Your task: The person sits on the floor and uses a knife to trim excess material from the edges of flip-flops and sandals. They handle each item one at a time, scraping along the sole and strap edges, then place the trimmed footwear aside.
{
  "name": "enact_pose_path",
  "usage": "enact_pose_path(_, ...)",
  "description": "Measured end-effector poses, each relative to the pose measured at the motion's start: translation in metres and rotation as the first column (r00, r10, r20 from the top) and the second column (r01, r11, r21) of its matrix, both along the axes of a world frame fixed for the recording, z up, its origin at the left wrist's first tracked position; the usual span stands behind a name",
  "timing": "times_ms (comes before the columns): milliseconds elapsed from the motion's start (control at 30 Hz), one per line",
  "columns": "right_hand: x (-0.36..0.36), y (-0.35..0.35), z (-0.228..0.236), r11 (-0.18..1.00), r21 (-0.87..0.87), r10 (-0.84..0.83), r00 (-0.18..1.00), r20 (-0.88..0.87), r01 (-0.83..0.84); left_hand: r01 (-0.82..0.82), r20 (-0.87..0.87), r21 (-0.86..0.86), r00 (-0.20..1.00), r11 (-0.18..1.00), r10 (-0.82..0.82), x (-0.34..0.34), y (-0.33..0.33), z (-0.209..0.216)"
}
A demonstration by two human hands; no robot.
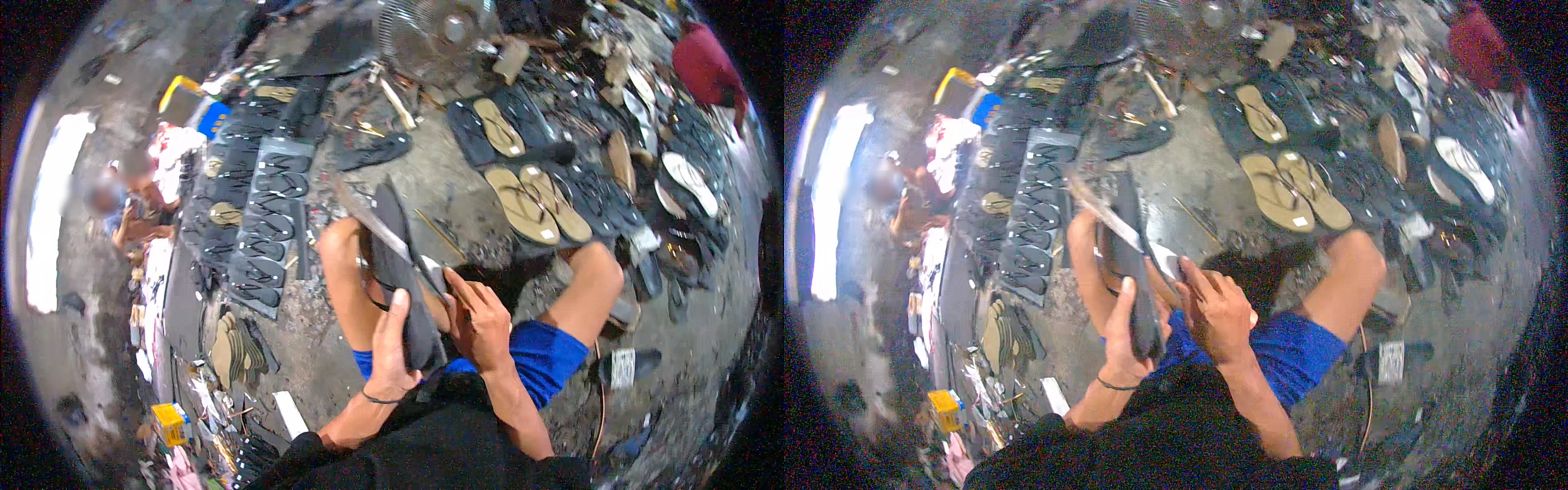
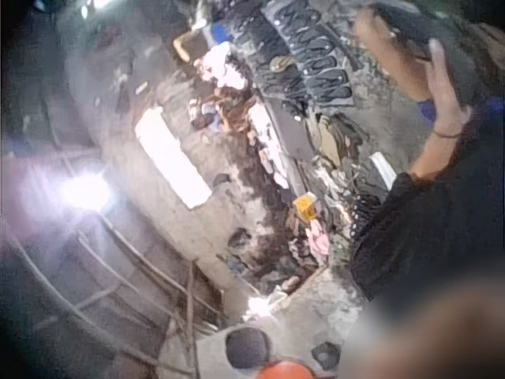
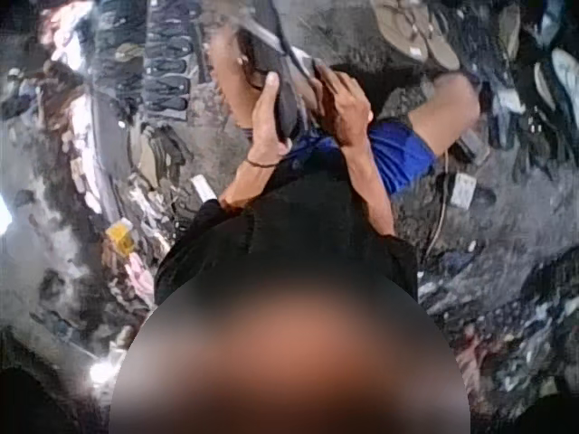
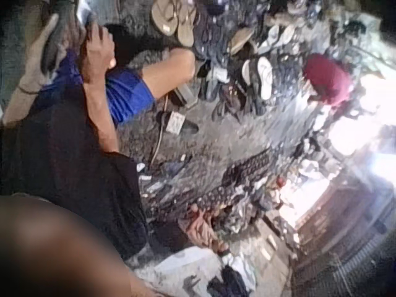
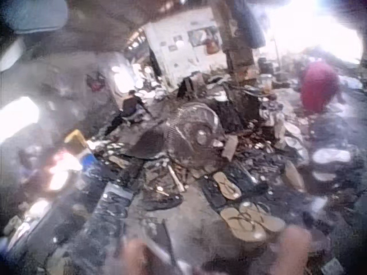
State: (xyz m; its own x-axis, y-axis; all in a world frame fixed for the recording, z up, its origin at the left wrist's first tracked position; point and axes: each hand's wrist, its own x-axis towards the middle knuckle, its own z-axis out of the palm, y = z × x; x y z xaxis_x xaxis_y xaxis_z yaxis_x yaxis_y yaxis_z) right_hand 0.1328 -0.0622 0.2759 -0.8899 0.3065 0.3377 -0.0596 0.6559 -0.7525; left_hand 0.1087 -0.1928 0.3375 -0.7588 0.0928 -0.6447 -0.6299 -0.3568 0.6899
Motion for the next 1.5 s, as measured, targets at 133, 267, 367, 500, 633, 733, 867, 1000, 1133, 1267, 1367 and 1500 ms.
enact_pose_path(133, -0.057, 0.015, 0.014, 0.993, -0.078, -0.079, 0.994, 0.070, 0.084, 0.048, -0.034, -0.083, 0.998, 0.995, -0.051, 0.020, -0.001, -0.007)
enact_pose_path(267, -0.076, 0.045, 0.038, 0.798, -0.588, -0.023, 0.983, 0.184, 0.129, 0.196, -0.380, -0.305, 0.872, 0.932, -0.308, 0.047, -0.015, -0.012)
enact_pose_path(367, -0.040, 0.041, 0.043, 0.722, -0.690, 0.264, 0.903, 0.340, 0.049, 0.542, -0.307, -0.405, 0.678, 0.736, -0.668, 0.030, -0.027, -0.010)
enact_pose_path(500, -0.013, 0.026, 0.047, 0.682, -0.715, 0.190, 0.981, -0.030, -0.155, 0.234, -0.567, -0.277, 0.743, 0.932, -0.355, -0.054, -0.030, -0.003)
enact_pose_path(633, 0.035, 0.044, 0.061, 0.839, -0.541, -0.062, 0.998, 0.007, 0.055, 0.097, -0.413, -0.130, 0.899, 0.987, -0.143, -0.085, -0.040, 0.027)
enact_pose_path(733, 0.083, 0.039, 0.055, 0.932, -0.359, 0.076, 0.994, 0.076, -0.043, 0.012, -0.289, -0.026, 0.957, 1.000, -0.019, -0.088, -0.047, 0.043)
enact_pose_path(867, 0.129, 0.019, 0.036, 0.908, -0.413, 0.190, 0.950, 0.248, -0.074, -0.017, -0.057, -0.144, 0.998, 0.989, 0.009, -0.082, -0.048, 0.041)
enact_pose_path(1000, 0.139, 0.011, 0.031, 0.892, -0.447, 0.206, 0.942, 0.266, -0.069, 0.018, -0.045, -0.023, 0.999, 1.000, -0.019, -0.079, -0.047, 0.033)
enact_pose_path(1133, 0.139, 0.016, 0.034, 0.911, -0.401, 0.217, 0.941, 0.261, -0.099, -0.008, -0.070, -0.021, 0.998, 1.000, 0.007, -0.082, -0.047, 0.031)
enact_pose_path(1267, 0.136, 0.018, 0.031, 0.911, -0.402, 0.209, 0.941, 0.265, -0.089, 0.021, -0.076, -0.067, 0.997, 0.998, -0.026, -0.084, -0.044, 0.031)
enact_pose_path(1367, 0.121, 0.020, 0.032, 0.951, -0.301, 0.141, 0.965, 0.220, -0.070, 0.043, -0.131, -0.196, 0.989, 0.980, -0.070, -0.082, -0.040, 0.030)
enact_pose_path(1500, 0.080, 0.028, 0.048, 0.963, -0.267, 0.099, 0.980, 0.174, -0.050, 0.099, -0.239, -0.164, 0.961, 0.981, -0.137, -0.078, -0.033, 0.030)
